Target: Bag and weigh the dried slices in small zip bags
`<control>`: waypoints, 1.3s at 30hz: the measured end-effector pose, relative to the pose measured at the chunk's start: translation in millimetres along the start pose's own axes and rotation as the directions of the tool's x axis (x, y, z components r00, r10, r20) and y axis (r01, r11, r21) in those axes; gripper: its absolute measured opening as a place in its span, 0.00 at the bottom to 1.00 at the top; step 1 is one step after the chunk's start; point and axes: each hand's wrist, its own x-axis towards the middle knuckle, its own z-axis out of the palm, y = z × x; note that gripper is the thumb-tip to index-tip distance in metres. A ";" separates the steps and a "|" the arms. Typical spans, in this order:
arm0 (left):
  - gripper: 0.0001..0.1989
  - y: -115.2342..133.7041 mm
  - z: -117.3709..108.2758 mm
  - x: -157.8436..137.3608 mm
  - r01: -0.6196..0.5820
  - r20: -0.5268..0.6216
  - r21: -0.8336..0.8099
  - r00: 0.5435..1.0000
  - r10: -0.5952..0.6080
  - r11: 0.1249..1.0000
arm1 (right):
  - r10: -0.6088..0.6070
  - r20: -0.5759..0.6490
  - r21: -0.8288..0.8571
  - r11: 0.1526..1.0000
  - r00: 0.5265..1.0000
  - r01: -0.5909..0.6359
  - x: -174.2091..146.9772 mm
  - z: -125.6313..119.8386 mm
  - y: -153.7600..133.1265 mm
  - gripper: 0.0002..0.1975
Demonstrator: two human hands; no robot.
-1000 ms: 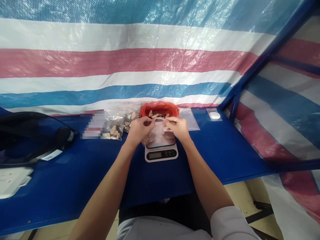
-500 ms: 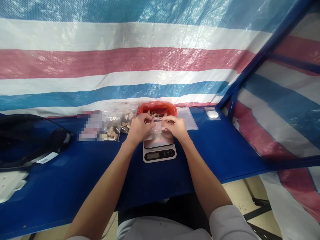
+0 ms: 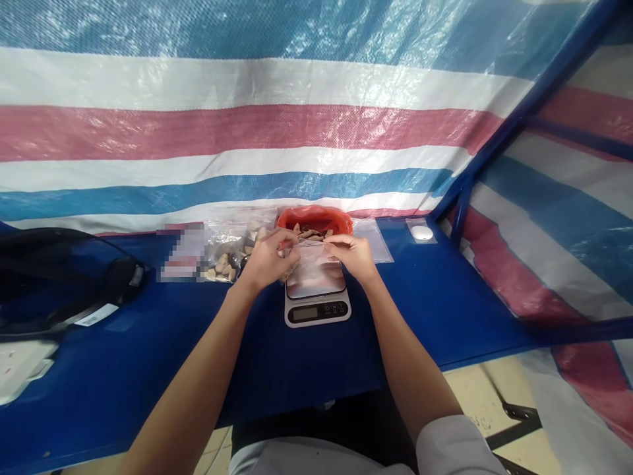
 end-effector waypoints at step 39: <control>0.21 -24.8 2.2 -10.0 0.143 0.017 -0.032 0.990 -0.143 0.989 | -0.160 0.321 -0.161 0.962 0.933 0.220 40.9 7.7 -62.3 0.10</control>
